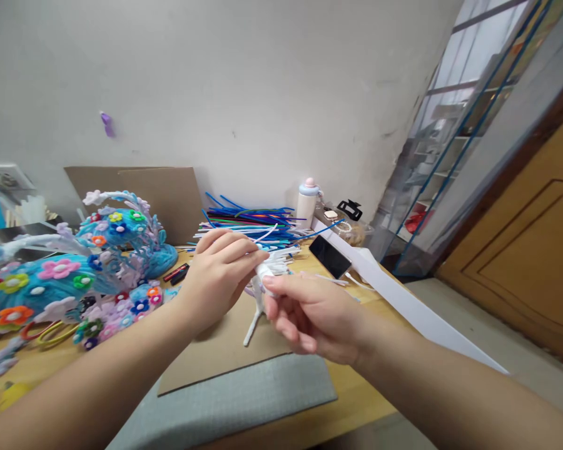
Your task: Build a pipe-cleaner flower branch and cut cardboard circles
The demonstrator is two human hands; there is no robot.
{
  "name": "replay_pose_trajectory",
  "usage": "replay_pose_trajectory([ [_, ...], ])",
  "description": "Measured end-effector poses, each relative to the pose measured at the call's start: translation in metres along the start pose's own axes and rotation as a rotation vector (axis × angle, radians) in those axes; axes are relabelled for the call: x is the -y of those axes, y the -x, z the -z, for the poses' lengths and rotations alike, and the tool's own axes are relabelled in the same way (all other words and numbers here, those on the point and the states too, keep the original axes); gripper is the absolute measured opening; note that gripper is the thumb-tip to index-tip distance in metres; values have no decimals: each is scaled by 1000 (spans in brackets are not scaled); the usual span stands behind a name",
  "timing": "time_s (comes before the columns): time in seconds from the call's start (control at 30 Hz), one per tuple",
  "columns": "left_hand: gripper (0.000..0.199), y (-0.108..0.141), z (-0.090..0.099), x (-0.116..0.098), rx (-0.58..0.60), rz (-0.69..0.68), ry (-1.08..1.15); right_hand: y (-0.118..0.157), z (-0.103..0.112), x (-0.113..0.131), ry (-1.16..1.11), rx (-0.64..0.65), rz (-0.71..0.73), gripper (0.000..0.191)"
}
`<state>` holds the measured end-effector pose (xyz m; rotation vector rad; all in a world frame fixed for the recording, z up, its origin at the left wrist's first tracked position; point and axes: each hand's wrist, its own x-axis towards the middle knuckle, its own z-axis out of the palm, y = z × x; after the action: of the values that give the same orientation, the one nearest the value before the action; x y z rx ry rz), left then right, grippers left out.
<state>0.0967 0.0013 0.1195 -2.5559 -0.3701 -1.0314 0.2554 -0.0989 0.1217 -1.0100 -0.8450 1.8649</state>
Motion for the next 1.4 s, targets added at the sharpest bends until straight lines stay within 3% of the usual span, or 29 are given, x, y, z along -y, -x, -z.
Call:
replay_pose_trajectory([
  [0.13, 14, -2, -2, 0, 10, -61, -43, -1, -1, 1, 389, -189, 79, 39],
  [0.2, 16, -2, -2, 0, 11, -79, -45, -1, -2, 2, 481, -246, 76, 38],
  [0.27, 17, -3, -2, 0, 4, -82, -47, -1, -1, 5, 390, -184, 21, 40],
  [0.37, 16, -3, -1, -1, -8, -82, -48, -1, 2, 8, 148, 21, -88, 47],
  [0.43, 15, -3, -1, -1, -2, -84, -50, -2, 2, 7, 93, 69, -100, 43],
  [0.6, 14, -3, -1, -1, 13, -89, -54, -4, 0, 1, 302, -101, 2, 36],
  [0.8, 16, -2, -1, 0, -14, -88, -61, -7, 5, 1, 140, 34, -18, 54],
  [1.0, 15, 0, -1, 1, -14, -50, -33, -11, -2, 1, 62, -44, 111, 33],
  [1.2, 15, 1, 0, 4, -9, -55, -69, -9, 0, 0, 79, 61, -20, 53],
  [1.4, 14, 2, 1, 4, -8, -45, -77, -4, 1, -4, 187, 20, 33, 35],
])
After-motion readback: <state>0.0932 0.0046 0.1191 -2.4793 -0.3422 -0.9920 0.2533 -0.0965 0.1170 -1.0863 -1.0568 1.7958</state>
